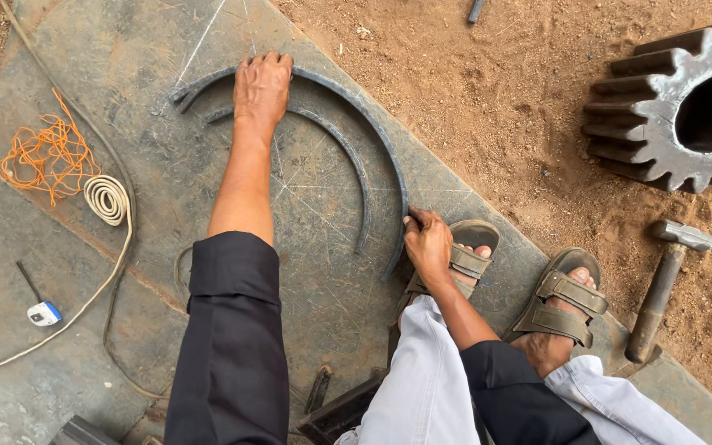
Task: The person bends metal rods into curved shapes using a hammer and a gear-like metal piece as a form. They repeatedly hammer the rods along the gear's edge, then place the bent rods on a flat surface to compare their curvature.
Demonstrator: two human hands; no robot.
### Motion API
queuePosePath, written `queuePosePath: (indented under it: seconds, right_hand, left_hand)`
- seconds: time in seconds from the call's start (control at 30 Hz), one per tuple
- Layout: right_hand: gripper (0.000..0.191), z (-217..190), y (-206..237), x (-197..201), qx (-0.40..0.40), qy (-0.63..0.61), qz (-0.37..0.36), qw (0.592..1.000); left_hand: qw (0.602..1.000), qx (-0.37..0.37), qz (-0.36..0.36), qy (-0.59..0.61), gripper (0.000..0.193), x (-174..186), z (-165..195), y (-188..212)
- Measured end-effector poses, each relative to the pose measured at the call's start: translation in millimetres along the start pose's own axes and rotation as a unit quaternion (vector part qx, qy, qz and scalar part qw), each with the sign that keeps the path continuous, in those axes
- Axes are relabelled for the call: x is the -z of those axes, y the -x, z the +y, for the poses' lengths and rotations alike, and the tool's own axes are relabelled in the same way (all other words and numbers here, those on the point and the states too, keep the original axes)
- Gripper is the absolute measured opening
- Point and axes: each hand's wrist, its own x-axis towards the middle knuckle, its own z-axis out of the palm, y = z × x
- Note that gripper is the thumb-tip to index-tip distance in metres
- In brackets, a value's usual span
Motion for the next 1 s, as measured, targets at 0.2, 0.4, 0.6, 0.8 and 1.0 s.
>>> queuePosePath:
  seconds: [0.2,0.4,0.6,0.8,1.0]
  right_hand:
    - [0.028,1.1,1.0,-1.0,-0.014,-0.010,0.002,1.000]
    - [0.029,0.8,2.5,0.0,0.007,-0.014,0.006,1.000]
    - [0.029,5.7,2.9,-0.9,-0.003,-0.026,0.002,1.000]
    - [0.025,16.6,1.7,-4.6,0.033,-0.042,0.012,0.998]
    - [0.026,24.4,-4.5,-1.9,0.040,-0.068,-0.009,0.997]
  left_hand:
    - [0.997,-0.040,0.049,0.037,0.013,-3.7,9.9,2.1]
    - [0.996,-0.035,0.057,0.059,0.010,0.1,11.6,2.3]
    - [0.995,-0.024,0.067,0.074,0.007,1.2,12.5,4.6]
    - [0.991,-0.029,0.104,0.082,0.006,-4.4,12.0,6.5]
    - [0.988,-0.043,0.114,0.090,0.002,-10.6,6.2,9.4]
